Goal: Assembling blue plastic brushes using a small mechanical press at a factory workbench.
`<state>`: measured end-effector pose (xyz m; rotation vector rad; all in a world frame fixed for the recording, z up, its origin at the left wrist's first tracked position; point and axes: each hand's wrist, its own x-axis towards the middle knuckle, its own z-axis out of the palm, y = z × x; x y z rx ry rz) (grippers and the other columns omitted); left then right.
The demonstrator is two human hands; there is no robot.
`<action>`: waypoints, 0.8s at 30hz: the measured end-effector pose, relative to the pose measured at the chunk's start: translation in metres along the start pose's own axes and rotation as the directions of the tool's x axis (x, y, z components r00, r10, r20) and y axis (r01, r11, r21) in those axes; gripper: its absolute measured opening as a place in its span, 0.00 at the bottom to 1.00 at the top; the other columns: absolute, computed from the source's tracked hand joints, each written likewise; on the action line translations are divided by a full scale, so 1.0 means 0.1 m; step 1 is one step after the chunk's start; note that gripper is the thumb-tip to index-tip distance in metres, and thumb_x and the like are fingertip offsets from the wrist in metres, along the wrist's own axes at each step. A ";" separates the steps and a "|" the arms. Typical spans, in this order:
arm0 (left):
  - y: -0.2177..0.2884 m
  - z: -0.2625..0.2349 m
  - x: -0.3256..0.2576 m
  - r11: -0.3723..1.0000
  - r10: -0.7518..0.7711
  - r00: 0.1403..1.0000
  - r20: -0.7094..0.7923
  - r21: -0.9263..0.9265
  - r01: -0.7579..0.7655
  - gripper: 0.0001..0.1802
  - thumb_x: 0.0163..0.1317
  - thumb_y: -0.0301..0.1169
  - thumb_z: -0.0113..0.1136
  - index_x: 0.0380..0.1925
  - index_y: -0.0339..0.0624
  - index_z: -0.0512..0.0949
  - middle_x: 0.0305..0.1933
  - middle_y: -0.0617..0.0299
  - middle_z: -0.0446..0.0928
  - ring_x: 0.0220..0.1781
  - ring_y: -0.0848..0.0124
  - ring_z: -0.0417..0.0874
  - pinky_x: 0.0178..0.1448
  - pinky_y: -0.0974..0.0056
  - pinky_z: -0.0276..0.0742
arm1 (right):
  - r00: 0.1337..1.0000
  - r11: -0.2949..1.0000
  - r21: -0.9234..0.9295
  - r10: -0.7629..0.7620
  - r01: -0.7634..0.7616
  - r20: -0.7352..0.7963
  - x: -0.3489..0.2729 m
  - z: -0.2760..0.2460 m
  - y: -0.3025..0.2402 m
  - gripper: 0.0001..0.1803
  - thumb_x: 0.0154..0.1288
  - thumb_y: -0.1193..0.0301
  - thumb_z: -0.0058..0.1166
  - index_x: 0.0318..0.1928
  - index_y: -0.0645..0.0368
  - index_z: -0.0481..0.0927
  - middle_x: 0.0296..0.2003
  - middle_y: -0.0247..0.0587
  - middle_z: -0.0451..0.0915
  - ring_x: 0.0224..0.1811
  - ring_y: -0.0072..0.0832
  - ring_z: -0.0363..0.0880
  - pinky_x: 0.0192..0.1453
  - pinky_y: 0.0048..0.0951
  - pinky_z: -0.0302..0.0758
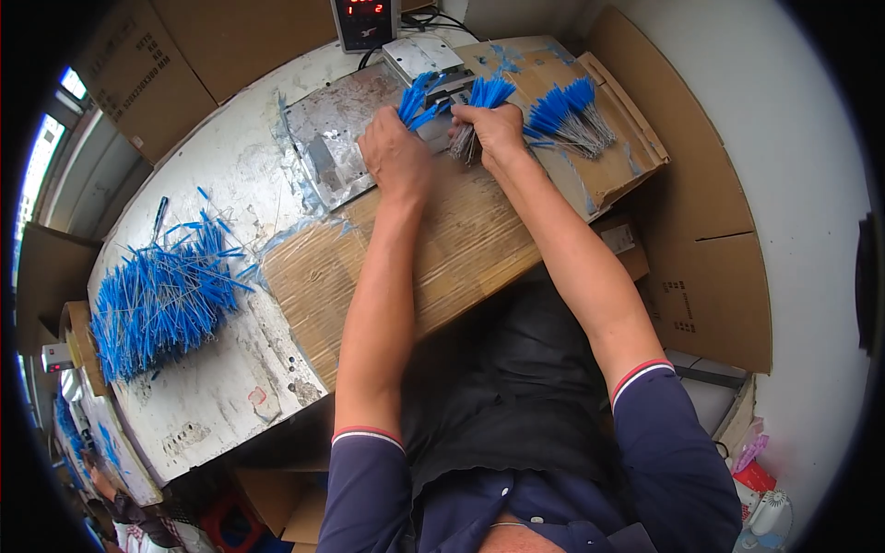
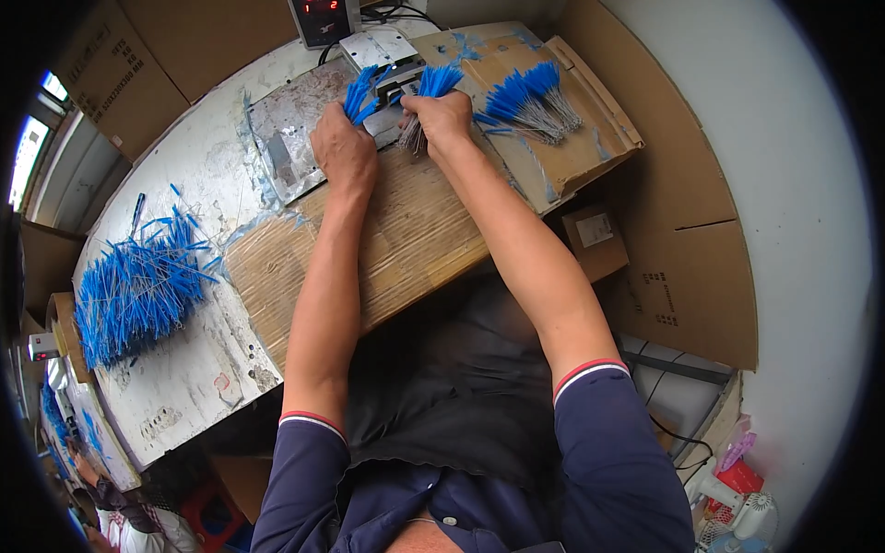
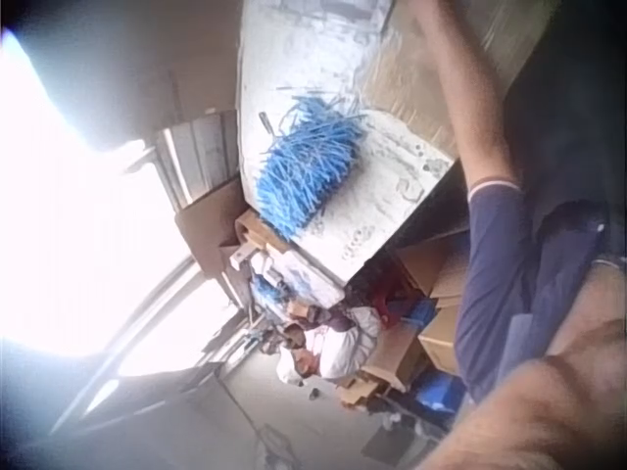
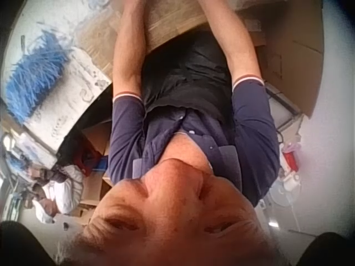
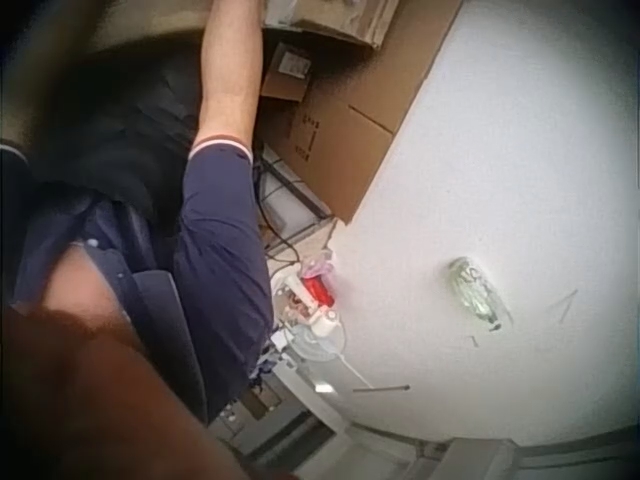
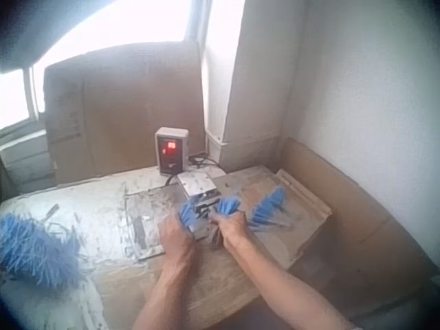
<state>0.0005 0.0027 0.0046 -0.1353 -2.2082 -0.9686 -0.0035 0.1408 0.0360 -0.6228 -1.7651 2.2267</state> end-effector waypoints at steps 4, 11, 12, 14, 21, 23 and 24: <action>0.05 -0.07 -0.01 1.000 -0.012 0.995 0.100 0.006 0.011 0.08 0.60 0.24 0.53 0.40 0.38 0.77 0.37 0.48 0.82 0.43 0.48 0.82 0.49 0.49 0.73 | 0.989 0.988 0.061 0.140 -0.143 0.048 -0.08 -0.02 -0.06 0.07 0.55 0.81 0.65 0.27 0.73 0.80 0.24 0.51 0.82 0.21 0.39 0.83 0.22 0.38 0.82; 0.01 -0.04 -0.02 1.000 -0.022 0.992 0.122 -0.012 0.023 0.09 0.59 0.24 0.57 0.40 0.38 0.77 0.34 0.45 0.82 0.39 0.45 0.84 0.44 0.46 0.76 | 0.994 0.991 0.105 0.076 -0.084 0.082 -0.19 -0.06 -0.04 0.07 0.56 0.81 0.66 0.30 0.72 0.81 0.25 0.50 0.82 0.22 0.37 0.83 0.24 0.37 0.84; 0.00 -0.04 -0.02 1.000 -0.022 0.992 0.125 -0.008 0.023 0.11 0.58 0.22 0.60 0.42 0.39 0.77 0.34 0.44 0.82 0.39 0.44 0.84 0.44 0.45 0.76 | 0.995 0.992 0.119 0.033 -0.044 0.093 -0.19 -0.07 -0.03 0.06 0.57 0.81 0.66 0.31 0.71 0.81 0.25 0.50 0.82 0.23 0.37 0.83 0.25 0.37 0.85; 0.01 -0.03 -0.01 1.000 -0.023 0.992 0.123 -0.008 0.025 0.11 0.58 0.22 0.60 0.42 0.39 0.77 0.34 0.44 0.82 0.39 0.44 0.84 0.44 0.45 0.77 | 0.993 0.991 0.108 0.066 -0.077 0.097 -0.17 -0.11 -0.02 0.06 0.57 0.82 0.66 0.31 0.71 0.81 0.25 0.49 0.82 0.23 0.36 0.83 0.25 0.36 0.85; 0.02 -0.05 -0.01 1.000 -0.021 0.991 0.134 0.010 0.020 0.10 0.57 0.22 0.60 0.41 0.38 0.78 0.35 0.44 0.83 0.40 0.45 0.84 0.45 0.46 0.77 | 0.984 0.987 0.098 0.115 -0.129 0.133 -0.16 -0.22 -0.02 0.08 0.56 0.82 0.69 0.34 0.70 0.81 0.27 0.47 0.83 0.24 0.34 0.84 0.26 0.33 0.86; 0.03 -0.07 -0.02 1.000 -0.007 0.990 0.142 0.005 0.006 0.11 0.57 0.22 0.60 0.41 0.38 0.78 0.36 0.44 0.83 0.41 0.45 0.84 0.45 0.46 0.77 | 0.982 0.986 0.103 0.118 -0.134 0.147 -0.17 -0.24 -0.04 0.08 0.56 0.82 0.69 0.34 0.70 0.81 0.27 0.47 0.83 0.24 0.34 0.84 0.26 0.33 0.86; 0.04 -0.07 -0.02 1.000 0.008 0.989 0.149 0.000 -0.008 0.11 0.57 0.22 0.60 0.41 0.38 0.78 0.37 0.44 0.83 0.41 0.46 0.84 0.46 0.46 0.77 | 0.979 0.984 0.110 0.121 -0.140 0.162 -0.18 -0.24 -0.05 0.08 0.56 0.82 0.69 0.34 0.69 0.81 0.27 0.47 0.83 0.24 0.34 0.84 0.26 0.32 0.85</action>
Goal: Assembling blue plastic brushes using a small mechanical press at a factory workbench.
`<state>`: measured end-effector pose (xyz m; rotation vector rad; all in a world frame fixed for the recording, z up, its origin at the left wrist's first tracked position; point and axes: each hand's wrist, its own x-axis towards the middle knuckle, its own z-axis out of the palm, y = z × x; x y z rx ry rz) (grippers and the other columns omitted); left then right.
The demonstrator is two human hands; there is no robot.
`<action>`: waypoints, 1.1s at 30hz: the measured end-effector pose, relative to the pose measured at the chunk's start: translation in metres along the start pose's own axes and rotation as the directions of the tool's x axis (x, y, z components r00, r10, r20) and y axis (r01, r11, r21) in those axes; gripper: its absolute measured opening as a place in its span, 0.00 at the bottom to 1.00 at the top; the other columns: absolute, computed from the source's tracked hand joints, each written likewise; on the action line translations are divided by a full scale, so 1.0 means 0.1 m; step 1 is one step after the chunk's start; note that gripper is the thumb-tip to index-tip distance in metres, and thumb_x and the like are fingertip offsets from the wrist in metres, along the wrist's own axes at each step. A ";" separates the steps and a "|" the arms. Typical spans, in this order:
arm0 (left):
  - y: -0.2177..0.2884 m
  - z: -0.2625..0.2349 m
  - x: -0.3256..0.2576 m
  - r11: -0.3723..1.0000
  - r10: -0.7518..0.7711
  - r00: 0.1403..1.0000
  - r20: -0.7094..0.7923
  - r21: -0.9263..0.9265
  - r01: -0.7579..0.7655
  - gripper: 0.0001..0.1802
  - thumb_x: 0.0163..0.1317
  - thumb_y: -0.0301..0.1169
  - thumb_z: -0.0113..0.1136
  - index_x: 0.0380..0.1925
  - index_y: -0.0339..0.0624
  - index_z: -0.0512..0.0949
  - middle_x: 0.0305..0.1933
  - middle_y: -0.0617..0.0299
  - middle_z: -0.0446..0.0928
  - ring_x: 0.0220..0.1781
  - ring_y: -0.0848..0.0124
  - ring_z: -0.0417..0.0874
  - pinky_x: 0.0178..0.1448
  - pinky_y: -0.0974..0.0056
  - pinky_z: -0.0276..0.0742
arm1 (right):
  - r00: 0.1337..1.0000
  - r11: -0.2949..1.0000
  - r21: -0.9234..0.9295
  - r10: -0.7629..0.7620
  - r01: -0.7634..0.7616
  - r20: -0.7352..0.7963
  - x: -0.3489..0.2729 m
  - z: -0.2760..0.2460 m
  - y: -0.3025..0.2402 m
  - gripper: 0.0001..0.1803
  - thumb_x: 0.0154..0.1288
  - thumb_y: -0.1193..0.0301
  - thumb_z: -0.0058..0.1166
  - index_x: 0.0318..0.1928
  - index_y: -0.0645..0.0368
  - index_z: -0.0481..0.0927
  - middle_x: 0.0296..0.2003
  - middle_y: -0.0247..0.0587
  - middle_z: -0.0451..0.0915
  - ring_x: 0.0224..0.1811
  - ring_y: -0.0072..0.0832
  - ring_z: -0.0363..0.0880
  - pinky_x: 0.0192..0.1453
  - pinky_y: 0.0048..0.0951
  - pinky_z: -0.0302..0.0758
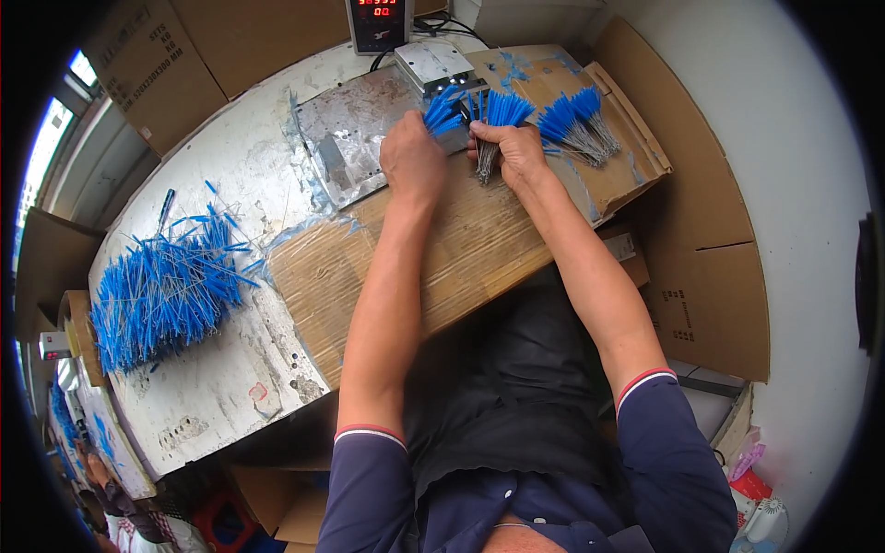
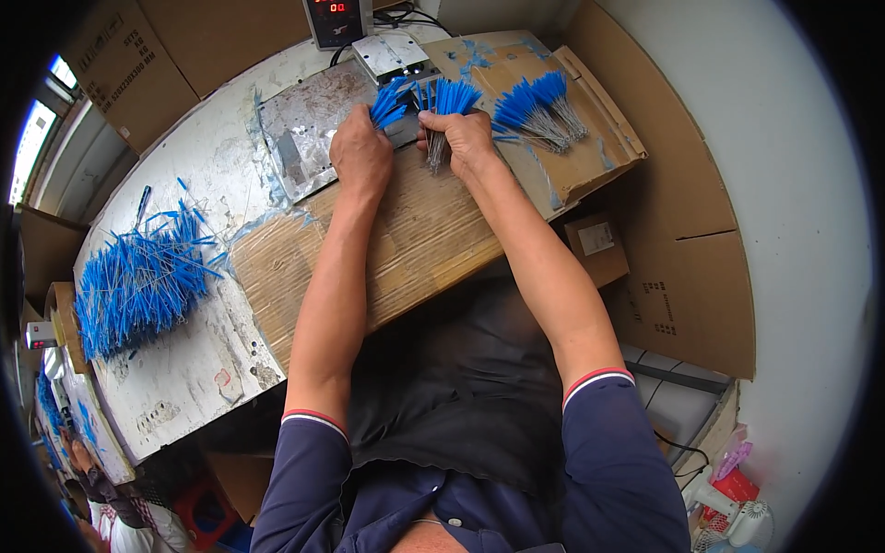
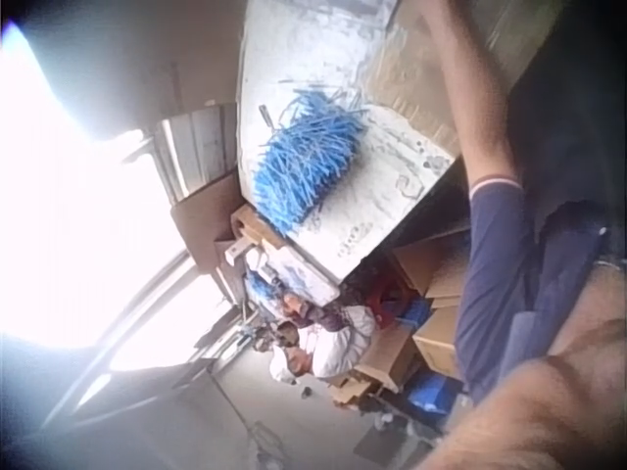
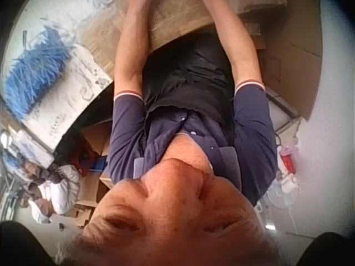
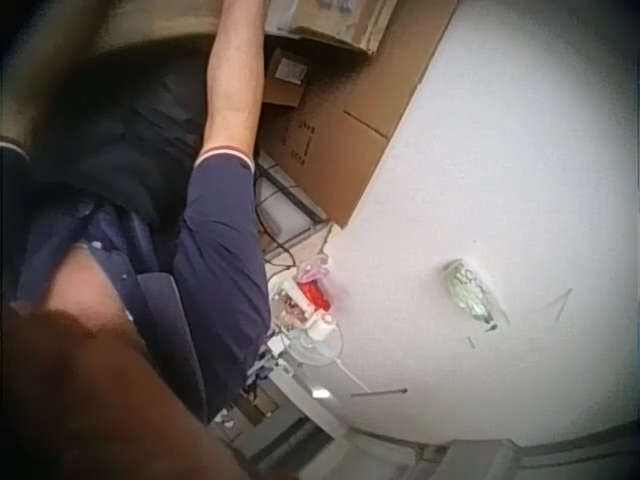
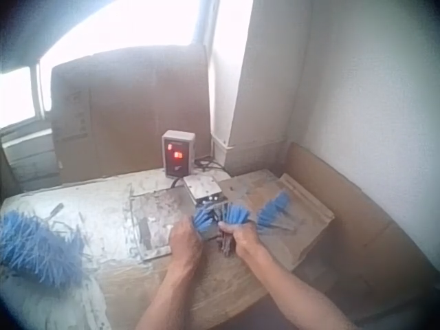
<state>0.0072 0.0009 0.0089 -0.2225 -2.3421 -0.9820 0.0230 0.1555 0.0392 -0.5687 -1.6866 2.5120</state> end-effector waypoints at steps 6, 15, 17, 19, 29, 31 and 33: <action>-0.04 0.02 -0.01 0.986 0.127 0.992 0.023 0.105 -0.128 0.06 0.58 0.23 0.55 0.36 0.38 0.77 0.35 0.49 0.81 0.39 0.49 0.83 0.44 0.49 0.77 | 0.998 0.997 -0.080 -0.007 0.012 0.055 -0.06 -0.02 -0.01 0.07 0.55 0.83 0.68 0.31 0.68 0.80 0.25 0.45 0.82 0.21 0.32 0.83 0.22 0.31 0.83; 0.02 -0.01 0.02 0.989 -0.145 0.987 -0.072 0.028 0.148 0.08 0.61 0.23 0.52 0.40 0.37 0.74 0.35 0.47 0.81 0.41 0.47 0.83 0.45 0.47 0.77 | 0.995 0.959 -0.281 -0.071 0.047 -0.076 0.14 0.06 0.01 0.09 0.52 0.85 0.66 0.26 0.68 0.76 0.21 0.44 0.79 0.18 0.29 0.80 0.17 0.29 0.76; -0.03 -0.01 0.02 0.990 -0.134 0.986 -0.100 0.029 0.138 0.08 0.61 0.23 0.52 0.40 0.37 0.74 0.35 0.47 0.81 0.41 0.47 0.83 0.46 0.47 0.76 | 0.993 0.953 -0.298 -0.081 0.052 -0.085 0.15 0.13 0.02 0.09 0.52 0.86 0.65 0.26 0.68 0.76 0.21 0.44 0.79 0.17 0.29 0.80 0.16 0.29 0.75; -0.04 -0.01 0.01 0.992 -0.122 0.985 -0.124 0.025 0.126 0.08 0.61 0.23 0.53 0.40 0.37 0.74 0.35 0.47 0.81 0.41 0.47 0.82 0.46 0.47 0.76 | 0.991 0.947 -0.318 -0.093 0.057 -0.100 0.18 0.16 0.04 0.09 0.52 0.86 0.65 0.26 0.68 0.76 0.20 0.44 0.79 0.17 0.29 0.80 0.16 0.29 0.75; -0.03 0.01 0.01 0.998 -0.050 0.991 -0.123 0.031 0.054 0.10 0.61 0.22 0.53 0.42 0.38 0.76 0.37 0.49 0.81 0.45 0.50 0.81 0.51 0.50 0.72 | 0.986 0.949 -0.312 -0.100 0.053 -0.136 0.15 0.20 0.03 0.07 0.53 0.85 0.65 0.27 0.70 0.77 0.20 0.45 0.79 0.17 0.30 0.80 0.16 0.31 0.76; -0.03 0.01 0.01 0.998 -0.040 0.994 -0.105 0.039 0.044 0.10 0.61 0.22 0.52 0.42 0.38 0.77 0.38 0.49 0.82 0.45 0.50 0.81 0.51 0.50 0.72 | 0.987 0.949 -0.314 -0.089 0.042 -0.135 0.13 0.19 0.01 0.07 0.54 0.83 0.66 0.28 0.71 0.78 0.20 0.46 0.80 0.17 0.31 0.80 0.17 0.31 0.77; -0.03 0.01 0.01 0.998 -0.066 0.994 -0.084 0.009 0.067 0.09 0.61 0.22 0.52 0.42 0.38 0.77 0.38 0.49 0.82 0.45 0.49 0.82 0.51 0.49 0.72 | 0.993 0.971 -0.222 -0.100 0.085 -0.057 0.08 0.16 0.00 0.07 0.56 0.80 0.66 0.30 0.71 0.80 0.22 0.46 0.81 0.18 0.32 0.80 0.19 0.31 0.80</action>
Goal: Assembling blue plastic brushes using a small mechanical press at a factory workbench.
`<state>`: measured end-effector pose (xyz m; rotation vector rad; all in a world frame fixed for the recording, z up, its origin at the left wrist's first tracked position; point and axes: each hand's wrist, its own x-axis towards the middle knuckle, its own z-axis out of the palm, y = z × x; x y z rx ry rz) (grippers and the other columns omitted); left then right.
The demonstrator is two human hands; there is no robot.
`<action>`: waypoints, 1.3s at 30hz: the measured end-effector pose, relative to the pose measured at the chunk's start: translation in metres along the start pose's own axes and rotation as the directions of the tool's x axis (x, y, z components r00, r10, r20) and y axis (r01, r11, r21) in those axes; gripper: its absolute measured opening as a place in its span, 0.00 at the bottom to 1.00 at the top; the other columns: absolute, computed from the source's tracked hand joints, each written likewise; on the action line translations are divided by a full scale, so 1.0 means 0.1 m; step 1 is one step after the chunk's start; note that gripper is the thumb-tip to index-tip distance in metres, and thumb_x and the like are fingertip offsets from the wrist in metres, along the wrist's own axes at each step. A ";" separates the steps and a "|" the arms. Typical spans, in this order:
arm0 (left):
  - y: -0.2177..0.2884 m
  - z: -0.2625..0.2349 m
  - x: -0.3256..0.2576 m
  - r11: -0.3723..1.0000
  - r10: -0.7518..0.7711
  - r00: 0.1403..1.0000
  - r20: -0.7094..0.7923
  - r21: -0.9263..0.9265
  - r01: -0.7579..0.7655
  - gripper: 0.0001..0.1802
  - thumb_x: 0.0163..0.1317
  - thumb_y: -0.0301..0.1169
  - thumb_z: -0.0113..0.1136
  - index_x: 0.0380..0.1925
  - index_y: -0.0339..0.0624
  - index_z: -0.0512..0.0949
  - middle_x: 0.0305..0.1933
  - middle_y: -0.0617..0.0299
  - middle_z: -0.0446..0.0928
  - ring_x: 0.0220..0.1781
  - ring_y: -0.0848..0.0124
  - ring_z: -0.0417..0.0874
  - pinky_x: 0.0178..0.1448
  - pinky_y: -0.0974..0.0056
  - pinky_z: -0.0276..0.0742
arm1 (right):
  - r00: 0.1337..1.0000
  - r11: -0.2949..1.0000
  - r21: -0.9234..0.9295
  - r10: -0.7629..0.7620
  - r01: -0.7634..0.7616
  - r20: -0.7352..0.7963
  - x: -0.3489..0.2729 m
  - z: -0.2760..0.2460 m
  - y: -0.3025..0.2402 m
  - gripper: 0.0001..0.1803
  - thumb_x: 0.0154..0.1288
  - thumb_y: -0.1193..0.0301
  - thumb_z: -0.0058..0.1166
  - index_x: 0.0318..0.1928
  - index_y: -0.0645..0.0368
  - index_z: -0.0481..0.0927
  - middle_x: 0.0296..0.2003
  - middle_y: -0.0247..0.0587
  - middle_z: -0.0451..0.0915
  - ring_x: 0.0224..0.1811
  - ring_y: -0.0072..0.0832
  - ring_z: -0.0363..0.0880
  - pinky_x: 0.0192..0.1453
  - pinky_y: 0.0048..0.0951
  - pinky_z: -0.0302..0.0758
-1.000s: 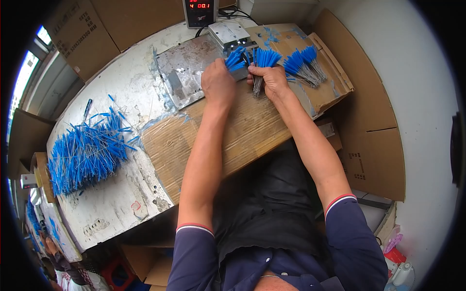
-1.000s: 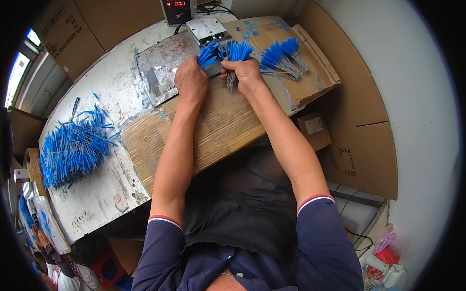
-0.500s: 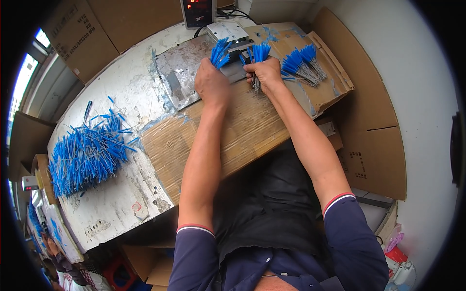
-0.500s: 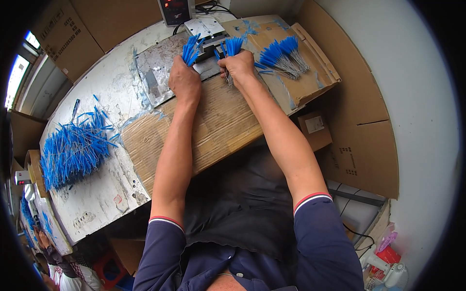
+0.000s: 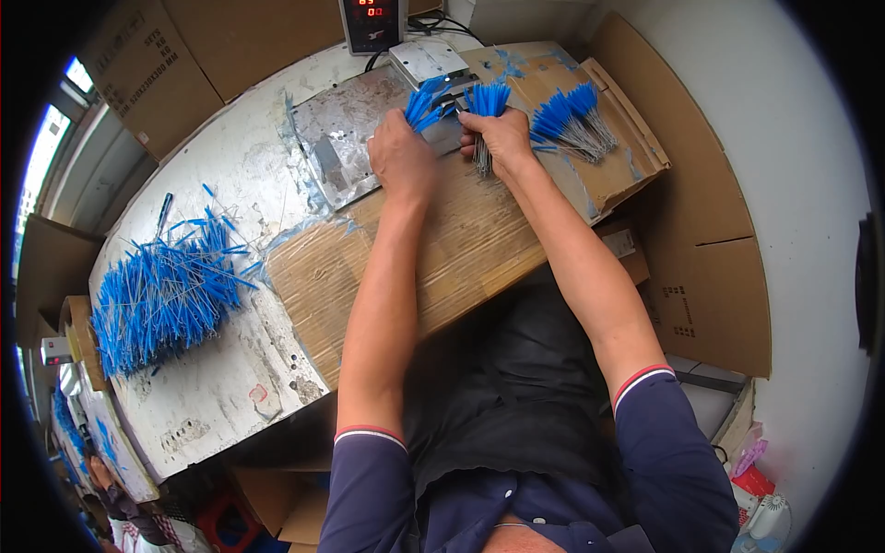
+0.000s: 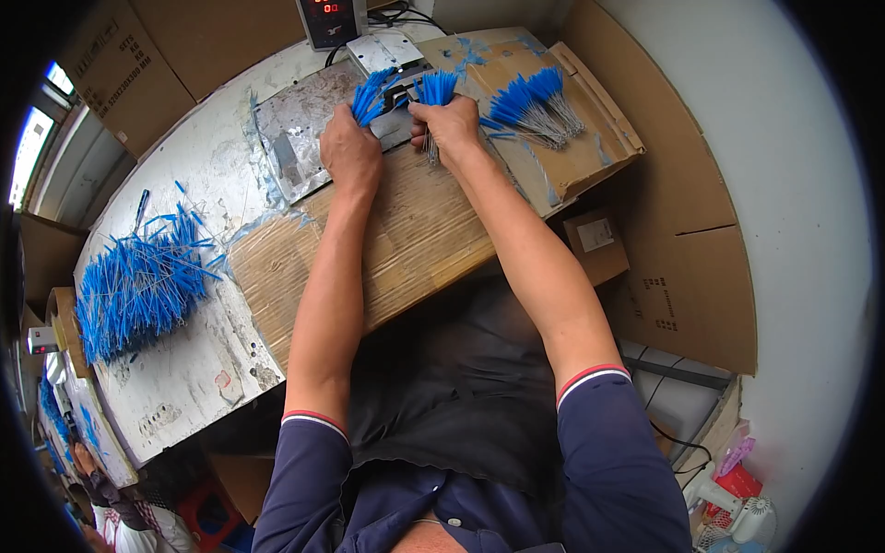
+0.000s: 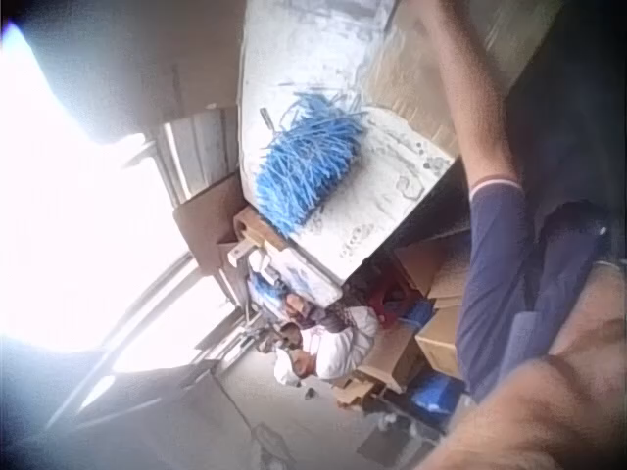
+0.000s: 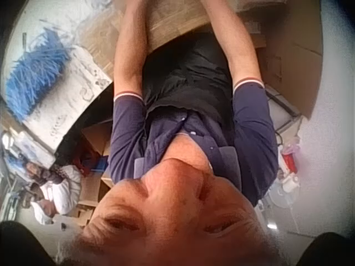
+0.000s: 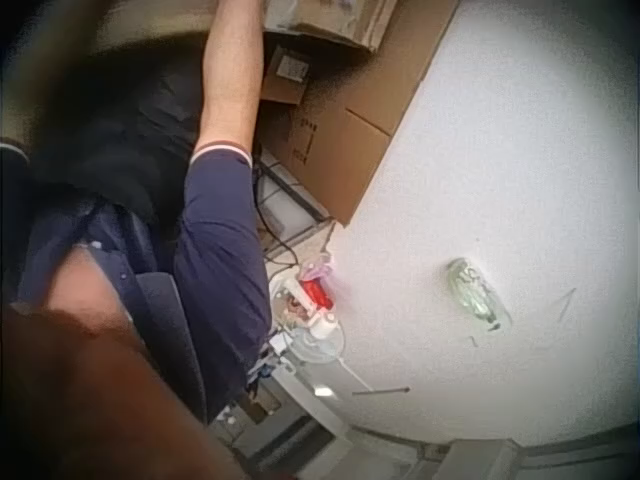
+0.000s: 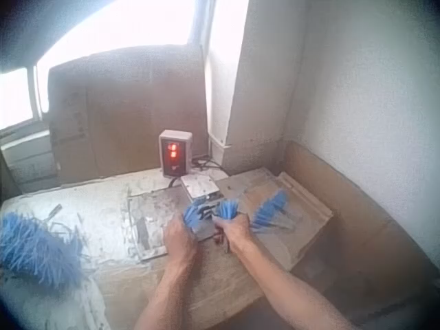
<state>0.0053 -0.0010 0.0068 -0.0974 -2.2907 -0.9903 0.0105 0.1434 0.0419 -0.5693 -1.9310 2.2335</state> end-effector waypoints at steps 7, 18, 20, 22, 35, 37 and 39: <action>0.03 -0.04 0.01 1.000 -0.027 0.995 0.092 0.016 0.026 0.08 0.61 0.23 0.52 0.40 0.39 0.77 0.38 0.47 0.82 0.44 0.48 0.82 0.50 0.48 0.72 | 1.000 0.980 0.198 0.008 -0.012 0.018 -0.06 -0.11 0.01 0.08 0.56 0.80 0.69 0.34 0.68 0.81 0.27 0.44 0.82 0.22 0.31 0.83 0.26 0.31 0.86; -0.02 0.02 0.01 0.999 0.045 0.998 0.045 0.013 -0.046 0.10 0.57 0.23 0.60 0.40 0.39 0.78 0.36 0.46 0.83 0.41 0.45 0.83 0.46 0.44 0.76 | 0.993 0.992 0.124 0.009 -0.024 0.116 -0.08 -0.17 0.04 0.09 0.57 0.80 0.68 0.36 0.68 0.81 0.26 0.44 0.82 0.23 0.31 0.83 0.25 0.31 0.85; 0.00 0.00 0.00 0.998 0.064 0.996 0.059 0.024 -0.066 0.10 0.57 0.23 0.60 0.41 0.39 0.79 0.37 0.46 0.83 0.41 0.46 0.83 0.46 0.45 0.76 | 0.995 0.990 0.137 0.003 -0.016 0.098 -0.11 -0.19 0.00 0.09 0.57 0.81 0.68 0.36 0.68 0.81 0.26 0.44 0.82 0.22 0.31 0.83 0.25 0.32 0.86; 0.00 0.01 -0.01 0.996 0.084 0.994 0.073 0.035 -0.087 0.11 0.57 0.23 0.59 0.41 0.39 0.79 0.37 0.47 0.83 0.42 0.47 0.84 0.46 0.46 0.76 | 0.997 0.989 0.149 -0.005 -0.007 0.079 -0.11 -0.22 -0.03 0.08 0.57 0.81 0.67 0.37 0.68 0.81 0.25 0.44 0.82 0.21 0.31 0.82 0.26 0.32 0.86; -0.01 0.01 0.03 0.998 -0.030 0.994 -0.105 -0.066 0.023 0.10 0.61 0.18 0.50 0.43 0.36 0.73 0.41 0.47 0.76 0.46 0.46 0.79 0.50 0.47 0.74 | 0.997 0.998 -0.041 0.057 -0.055 0.050 -0.03 -0.11 -0.05 0.10 0.53 0.87 0.62 0.30 0.65 0.74 0.22 0.45 0.78 0.19 0.32 0.80 0.17 0.32 0.76; -0.03 0.02 0.03 0.997 -0.007 0.989 -0.145 -0.083 -0.005 0.11 0.61 0.18 0.49 0.44 0.36 0.73 0.43 0.46 0.76 0.47 0.46 0.79 0.51 0.47 0.74 | 0.997 0.997 -0.046 0.067 -0.065 0.039 0.00 -0.05 -0.06 0.10 0.53 0.88 0.62 0.29 0.66 0.73 0.22 0.46 0.78 0.18 0.32 0.80 0.16 0.32 0.76; -0.05 0.04 0.02 0.996 -0.013 0.992 -0.122 -0.094 0.002 0.13 0.61 0.18 0.50 0.46 0.36 0.74 0.44 0.46 0.76 0.47 0.45 0.78 0.51 0.48 0.75 | 0.997 0.995 -0.075 0.070 -0.070 -0.014 0.03 0.00 -0.06 0.10 0.52 0.88 0.62 0.28 0.68 0.73 0.22 0.47 0.78 0.18 0.32 0.79 0.15 0.33 0.75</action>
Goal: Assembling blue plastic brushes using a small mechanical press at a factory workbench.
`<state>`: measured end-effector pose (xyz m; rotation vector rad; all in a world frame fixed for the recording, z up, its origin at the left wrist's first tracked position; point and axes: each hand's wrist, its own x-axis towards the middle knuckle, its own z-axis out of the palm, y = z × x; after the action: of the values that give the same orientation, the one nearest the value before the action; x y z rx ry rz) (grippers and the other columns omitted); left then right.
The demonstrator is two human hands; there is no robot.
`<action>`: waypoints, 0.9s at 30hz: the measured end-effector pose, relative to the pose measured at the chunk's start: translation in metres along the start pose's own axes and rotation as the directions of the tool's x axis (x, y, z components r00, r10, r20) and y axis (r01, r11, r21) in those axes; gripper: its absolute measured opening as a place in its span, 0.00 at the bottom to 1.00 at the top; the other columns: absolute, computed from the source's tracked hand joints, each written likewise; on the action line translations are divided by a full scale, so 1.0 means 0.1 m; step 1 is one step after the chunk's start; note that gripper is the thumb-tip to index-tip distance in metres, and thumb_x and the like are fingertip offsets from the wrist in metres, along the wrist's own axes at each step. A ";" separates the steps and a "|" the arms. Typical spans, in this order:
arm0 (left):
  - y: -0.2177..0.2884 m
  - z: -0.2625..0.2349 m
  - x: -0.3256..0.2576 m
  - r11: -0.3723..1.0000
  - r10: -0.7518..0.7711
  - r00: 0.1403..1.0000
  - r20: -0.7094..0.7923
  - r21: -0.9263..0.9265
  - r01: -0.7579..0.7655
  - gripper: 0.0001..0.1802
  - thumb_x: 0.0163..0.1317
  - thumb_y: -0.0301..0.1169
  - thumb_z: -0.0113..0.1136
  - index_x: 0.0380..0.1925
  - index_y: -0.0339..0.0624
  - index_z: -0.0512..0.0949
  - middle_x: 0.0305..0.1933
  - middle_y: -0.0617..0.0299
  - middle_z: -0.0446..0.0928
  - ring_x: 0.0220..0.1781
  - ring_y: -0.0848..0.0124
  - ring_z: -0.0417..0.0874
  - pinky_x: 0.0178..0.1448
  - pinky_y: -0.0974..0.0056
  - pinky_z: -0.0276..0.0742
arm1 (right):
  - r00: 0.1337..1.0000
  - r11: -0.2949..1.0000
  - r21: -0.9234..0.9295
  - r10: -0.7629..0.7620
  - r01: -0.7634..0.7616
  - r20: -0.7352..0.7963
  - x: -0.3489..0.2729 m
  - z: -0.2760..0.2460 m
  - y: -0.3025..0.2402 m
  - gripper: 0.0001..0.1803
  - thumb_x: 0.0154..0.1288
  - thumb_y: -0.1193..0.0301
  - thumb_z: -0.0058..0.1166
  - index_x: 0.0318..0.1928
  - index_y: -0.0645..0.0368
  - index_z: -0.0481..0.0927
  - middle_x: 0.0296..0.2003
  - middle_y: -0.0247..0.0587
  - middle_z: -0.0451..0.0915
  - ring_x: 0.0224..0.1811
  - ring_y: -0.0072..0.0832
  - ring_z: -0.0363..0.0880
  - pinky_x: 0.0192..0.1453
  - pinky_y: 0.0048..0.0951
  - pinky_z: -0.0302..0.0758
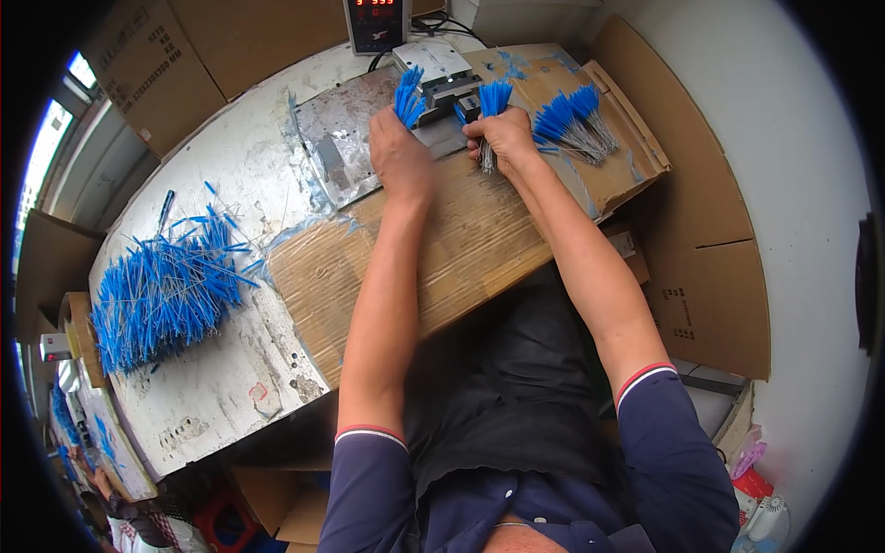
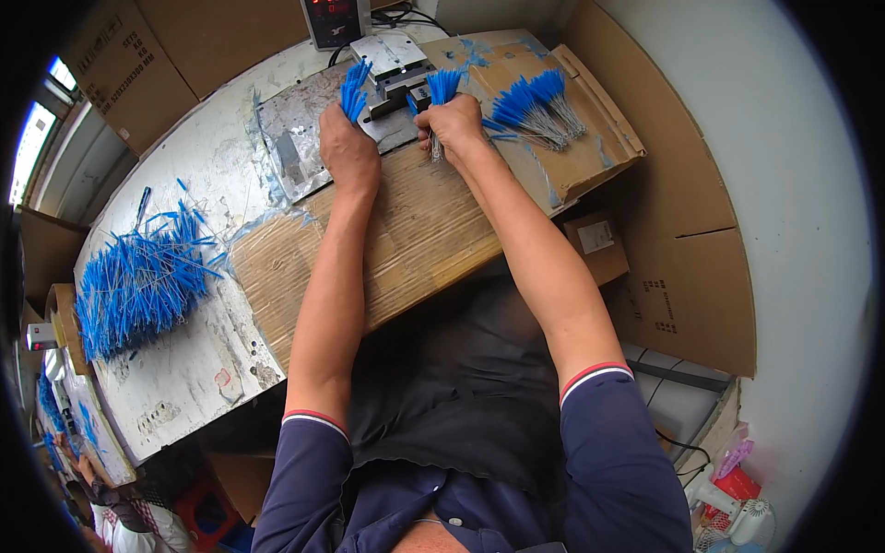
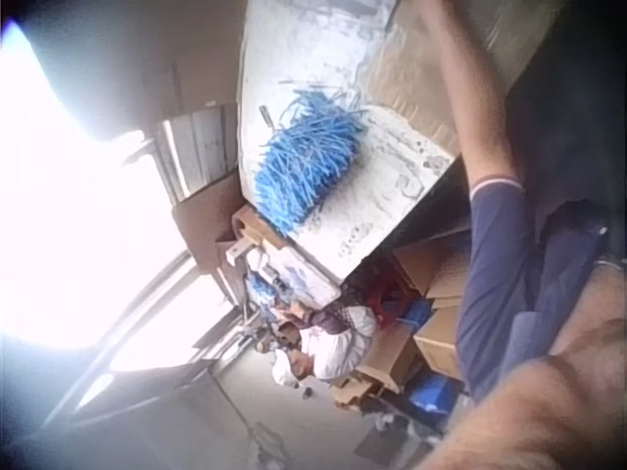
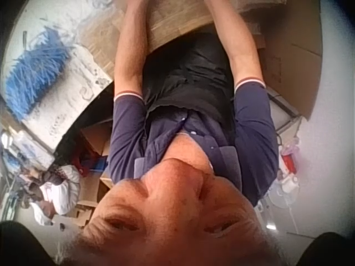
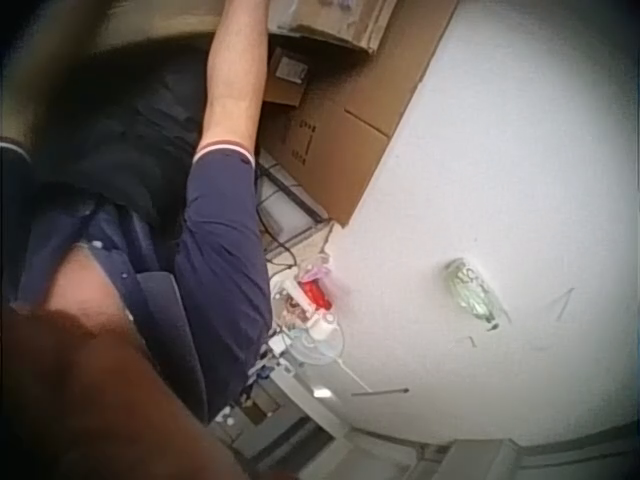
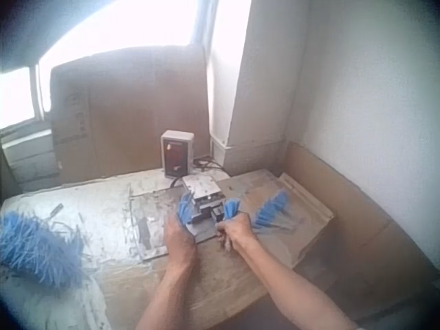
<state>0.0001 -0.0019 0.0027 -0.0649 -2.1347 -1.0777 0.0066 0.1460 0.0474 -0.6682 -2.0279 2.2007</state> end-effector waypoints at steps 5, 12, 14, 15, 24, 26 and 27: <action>-0.02 0.01 0.01 1.000 0.004 1.000 -0.012 0.024 -0.004 0.12 0.61 0.18 0.50 0.45 0.36 0.74 0.44 0.46 0.76 0.47 0.46 0.79 0.51 0.48 0.75 | 0.999 1.000 -0.029 -0.007 0.005 -0.040 0.07 0.05 -0.01 0.10 0.51 0.88 0.63 0.28 0.69 0.73 0.22 0.48 0.78 0.18 0.33 0.79 0.15 0.34 0.75; 0.05 0.00 -0.01 0.998 -0.048 0.999 0.008 0.041 0.047 0.11 0.62 0.20 0.54 0.45 0.38 0.74 0.37 0.44 0.80 0.40 0.42 0.81 0.46 0.43 0.74 | 0.999 0.995 0.097 -0.031 0.027 0.033 0.07 0.00 0.06 0.08 0.54 0.84 0.64 0.30 0.71 0.76 0.23 0.48 0.79 0.18 0.35 0.80 0.18 0.34 0.78; 0.04 -0.02 -0.01 0.999 -0.013 1.000 0.004 0.042 0.013 0.12 0.61 0.20 0.54 0.45 0.38 0.74 0.35 0.44 0.81 0.39 0.42 0.82 0.45 0.42 0.74 | 0.999 0.989 0.147 -0.014 0.008 0.036 0.04 -0.02 0.07 0.07 0.55 0.83 0.64 0.30 0.70 0.77 0.23 0.48 0.80 0.19 0.34 0.81 0.19 0.34 0.79; 0.04 -0.02 -0.01 0.999 0.020 1.000 0.002 0.043 -0.021 0.12 0.60 0.20 0.55 0.45 0.39 0.74 0.33 0.44 0.81 0.38 0.42 0.82 0.44 0.42 0.74 | 0.999 0.981 0.196 0.004 -0.012 0.037 0.02 -0.04 0.08 0.06 0.56 0.81 0.64 0.31 0.70 0.79 0.24 0.48 0.80 0.19 0.34 0.81 0.21 0.34 0.81; 0.03 -0.01 -0.02 0.997 -0.001 0.981 0.192 0.073 -0.013 0.11 0.62 0.22 0.51 0.44 0.37 0.75 0.40 0.48 0.82 0.45 0.48 0.82 0.49 0.49 0.72 | 0.991 0.946 0.306 -0.126 0.107 0.044 -0.08 -0.16 0.15 0.09 0.57 0.80 0.66 0.38 0.68 0.82 0.29 0.45 0.83 0.27 0.33 0.85 0.30 0.36 0.87; 0.05 -0.02 -0.01 0.997 -0.005 0.979 0.204 0.076 -0.011 0.10 0.62 0.22 0.51 0.44 0.38 0.75 0.40 0.48 0.82 0.45 0.48 0.82 0.49 0.49 0.72 | 0.991 0.945 0.307 -0.128 0.111 0.036 -0.08 -0.16 0.16 0.09 0.57 0.80 0.66 0.38 0.68 0.82 0.29 0.45 0.83 0.27 0.33 0.85 0.30 0.35 0.87; 0.06 -0.03 0.00 0.997 -0.008 0.976 0.216 0.079 -0.009 0.10 0.62 0.22 0.51 0.43 0.38 0.75 0.40 0.48 0.81 0.45 0.49 0.82 0.49 0.49 0.72 | 0.991 0.945 0.307 -0.130 0.115 0.026 -0.08 -0.16 0.17 0.09 0.58 0.79 0.67 0.38 0.68 0.82 0.29 0.45 0.83 0.27 0.32 0.85 0.30 0.35 0.87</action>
<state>0.0041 -0.0001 0.0075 -0.1522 -2.3699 -1.0237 0.0235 0.1562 0.0330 -0.4474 -1.6414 2.3991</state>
